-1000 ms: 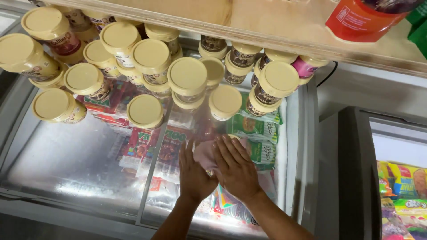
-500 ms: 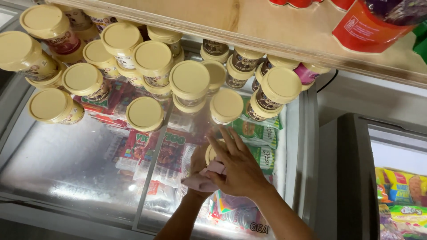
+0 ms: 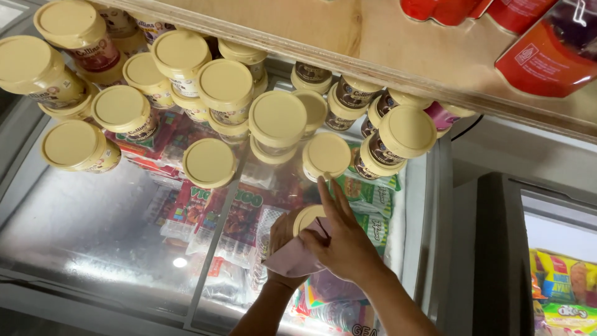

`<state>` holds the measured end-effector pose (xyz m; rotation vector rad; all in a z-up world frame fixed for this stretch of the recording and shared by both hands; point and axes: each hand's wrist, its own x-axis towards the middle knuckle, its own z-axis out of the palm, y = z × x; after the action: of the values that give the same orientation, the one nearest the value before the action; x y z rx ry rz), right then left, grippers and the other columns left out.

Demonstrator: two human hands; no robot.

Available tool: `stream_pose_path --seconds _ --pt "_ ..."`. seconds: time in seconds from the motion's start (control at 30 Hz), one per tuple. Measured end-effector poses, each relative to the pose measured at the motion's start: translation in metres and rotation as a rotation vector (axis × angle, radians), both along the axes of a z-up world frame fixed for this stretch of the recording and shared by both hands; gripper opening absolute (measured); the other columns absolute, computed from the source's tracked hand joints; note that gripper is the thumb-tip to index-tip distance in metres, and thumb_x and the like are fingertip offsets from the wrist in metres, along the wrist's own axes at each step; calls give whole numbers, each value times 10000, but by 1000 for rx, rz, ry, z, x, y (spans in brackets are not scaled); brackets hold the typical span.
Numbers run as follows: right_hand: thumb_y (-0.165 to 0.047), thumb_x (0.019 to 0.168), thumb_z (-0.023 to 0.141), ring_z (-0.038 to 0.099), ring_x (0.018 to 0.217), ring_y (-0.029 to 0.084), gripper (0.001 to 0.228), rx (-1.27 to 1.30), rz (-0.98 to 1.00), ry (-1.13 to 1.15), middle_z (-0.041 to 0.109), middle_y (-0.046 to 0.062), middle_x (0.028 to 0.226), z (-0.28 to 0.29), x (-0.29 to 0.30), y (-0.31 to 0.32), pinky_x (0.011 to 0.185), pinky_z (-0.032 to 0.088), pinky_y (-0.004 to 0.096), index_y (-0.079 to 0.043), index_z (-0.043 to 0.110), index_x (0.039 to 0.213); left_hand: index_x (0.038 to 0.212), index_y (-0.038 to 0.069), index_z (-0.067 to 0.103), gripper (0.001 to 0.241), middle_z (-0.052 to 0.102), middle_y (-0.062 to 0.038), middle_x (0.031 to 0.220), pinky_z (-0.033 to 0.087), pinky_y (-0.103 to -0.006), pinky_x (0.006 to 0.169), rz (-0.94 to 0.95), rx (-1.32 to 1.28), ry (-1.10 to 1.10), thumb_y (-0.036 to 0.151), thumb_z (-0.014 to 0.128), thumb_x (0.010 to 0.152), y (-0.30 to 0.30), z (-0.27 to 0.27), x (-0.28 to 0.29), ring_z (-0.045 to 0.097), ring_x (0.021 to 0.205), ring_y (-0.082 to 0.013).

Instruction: Wiping down and organizing food containers and jars in a grocery store setting.

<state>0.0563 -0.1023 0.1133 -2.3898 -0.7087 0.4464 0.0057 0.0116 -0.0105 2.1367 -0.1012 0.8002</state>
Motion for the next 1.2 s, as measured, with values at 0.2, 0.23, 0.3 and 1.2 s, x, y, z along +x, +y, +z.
stream_pose_path --seconds 0.2,0.23,0.3,1.2 --pt "-319 863 776 619 1154 350 682 217 -268 -297 593 192 1322 -41 -3 8 920 526 418 -75 457 1414 1246 96 623 578 630 -142 1304 420 -475 1059 -1 -27 -22 340 809 756 13 9 -3 586 1208 -354" --pt "-336 909 743 666 983 347 446 183 -351 -341 660 181 1133 -43 1 10 807 545 420 -83 581 1238 1256 102 617 586 629 -137 1308 413 -478 1059 0 -5 -8 351 806 760 13 11 -3 582 1212 -351" --pt "-352 955 710 714 812 345 283 154 -437 -389 727 171 943 -43 11 11 694 563 423 -90 704 1061 1275 114 606 603 625 -127 1316 400 -485 1060 3 39 16 372 801 767 6 8 -3 572 1220 -345" --pt "-309 672 857 461 1357 375 1047 -76 -351 -203 369 175 1574 -14 -6 7 1070 418 472 -218 332 1573 1265 127 644 551 657 -114 1295 380 -476 1088 14 17 311 410 735 802 -7 -15 -2 507 1256 -368"
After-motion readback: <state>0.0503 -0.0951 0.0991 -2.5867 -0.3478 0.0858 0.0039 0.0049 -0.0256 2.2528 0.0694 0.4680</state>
